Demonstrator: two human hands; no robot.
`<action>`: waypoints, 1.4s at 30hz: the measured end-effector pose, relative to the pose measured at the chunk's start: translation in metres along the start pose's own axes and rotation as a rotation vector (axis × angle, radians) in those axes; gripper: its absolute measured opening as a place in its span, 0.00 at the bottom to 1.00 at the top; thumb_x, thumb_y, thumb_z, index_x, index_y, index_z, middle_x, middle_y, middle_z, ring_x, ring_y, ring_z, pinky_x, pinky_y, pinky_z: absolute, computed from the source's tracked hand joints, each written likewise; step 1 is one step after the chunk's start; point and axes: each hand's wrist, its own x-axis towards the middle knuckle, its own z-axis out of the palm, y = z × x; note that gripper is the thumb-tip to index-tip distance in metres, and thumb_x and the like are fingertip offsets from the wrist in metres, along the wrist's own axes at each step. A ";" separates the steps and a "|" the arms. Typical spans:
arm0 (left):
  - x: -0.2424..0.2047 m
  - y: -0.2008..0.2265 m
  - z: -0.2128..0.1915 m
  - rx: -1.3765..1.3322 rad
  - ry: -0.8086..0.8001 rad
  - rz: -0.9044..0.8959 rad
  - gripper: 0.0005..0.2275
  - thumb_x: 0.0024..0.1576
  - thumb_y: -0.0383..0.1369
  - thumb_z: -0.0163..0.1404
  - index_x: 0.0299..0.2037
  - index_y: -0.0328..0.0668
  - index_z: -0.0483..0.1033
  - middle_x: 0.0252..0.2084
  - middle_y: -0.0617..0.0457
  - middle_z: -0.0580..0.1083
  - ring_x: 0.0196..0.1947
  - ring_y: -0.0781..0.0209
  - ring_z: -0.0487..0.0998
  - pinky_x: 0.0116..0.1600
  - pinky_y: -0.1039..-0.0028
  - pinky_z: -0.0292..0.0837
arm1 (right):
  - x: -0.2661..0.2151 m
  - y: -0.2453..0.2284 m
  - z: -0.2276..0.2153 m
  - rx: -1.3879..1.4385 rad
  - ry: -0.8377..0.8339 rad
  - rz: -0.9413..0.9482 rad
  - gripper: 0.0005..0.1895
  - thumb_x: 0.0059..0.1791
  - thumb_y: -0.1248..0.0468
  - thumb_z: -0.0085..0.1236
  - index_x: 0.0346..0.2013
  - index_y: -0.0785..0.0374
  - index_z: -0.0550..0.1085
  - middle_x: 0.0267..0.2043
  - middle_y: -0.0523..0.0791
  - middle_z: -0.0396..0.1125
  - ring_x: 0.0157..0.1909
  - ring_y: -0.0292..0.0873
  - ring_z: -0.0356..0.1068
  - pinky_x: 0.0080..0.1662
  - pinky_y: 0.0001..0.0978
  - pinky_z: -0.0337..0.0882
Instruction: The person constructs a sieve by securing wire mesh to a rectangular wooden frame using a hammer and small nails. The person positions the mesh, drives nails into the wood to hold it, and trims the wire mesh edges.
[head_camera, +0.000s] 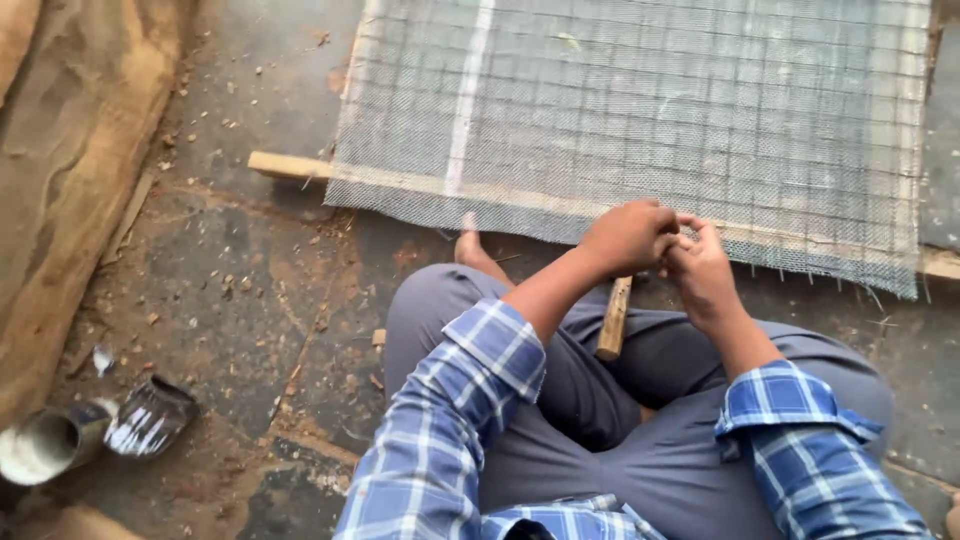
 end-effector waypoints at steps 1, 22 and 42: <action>0.001 0.000 0.000 -0.003 -0.014 -0.007 0.09 0.52 0.37 0.56 0.38 0.44 0.81 0.39 0.48 0.79 0.43 0.48 0.80 0.47 0.60 0.75 | -0.001 0.001 0.001 0.045 0.003 0.033 0.25 0.54 0.72 0.50 0.64 0.61 0.56 0.43 0.43 0.70 0.39 0.34 0.69 0.39 0.25 0.69; -0.002 0.021 -0.002 -0.653 0.137 -0.142 0.06 0.59 0.31 0.57 0.43 0.39 0.81 0.37 0.52 0.82 0.36 0.68 0.84 0.41 0.76 0.79 | -0.031 -0.051 0.022 0.321 0.111 0.028 0.19 0.56 0.68 0.50 0.62 0.61 0.62 0.44 0.42 0.67 0.37 0.34 0.67 0.41 0.29 0.70; -0.007 0.027 -0.015 -0.289 0.101 -0.050 0.05 0.55 0.30 0.58 0.38 0.41 0.81 0.34 0.51 0.81 0.30 0.58 0.83 0.36 0.70 0.78 | -0.035 -0.046 0.033 -0.025 0.284 -0.059 0.19 0.54 0.68 0.56 0.58 0.64 0.64 0.42 0.42 0.70 0.34 0.31 0.68 0.37 0.23 0.69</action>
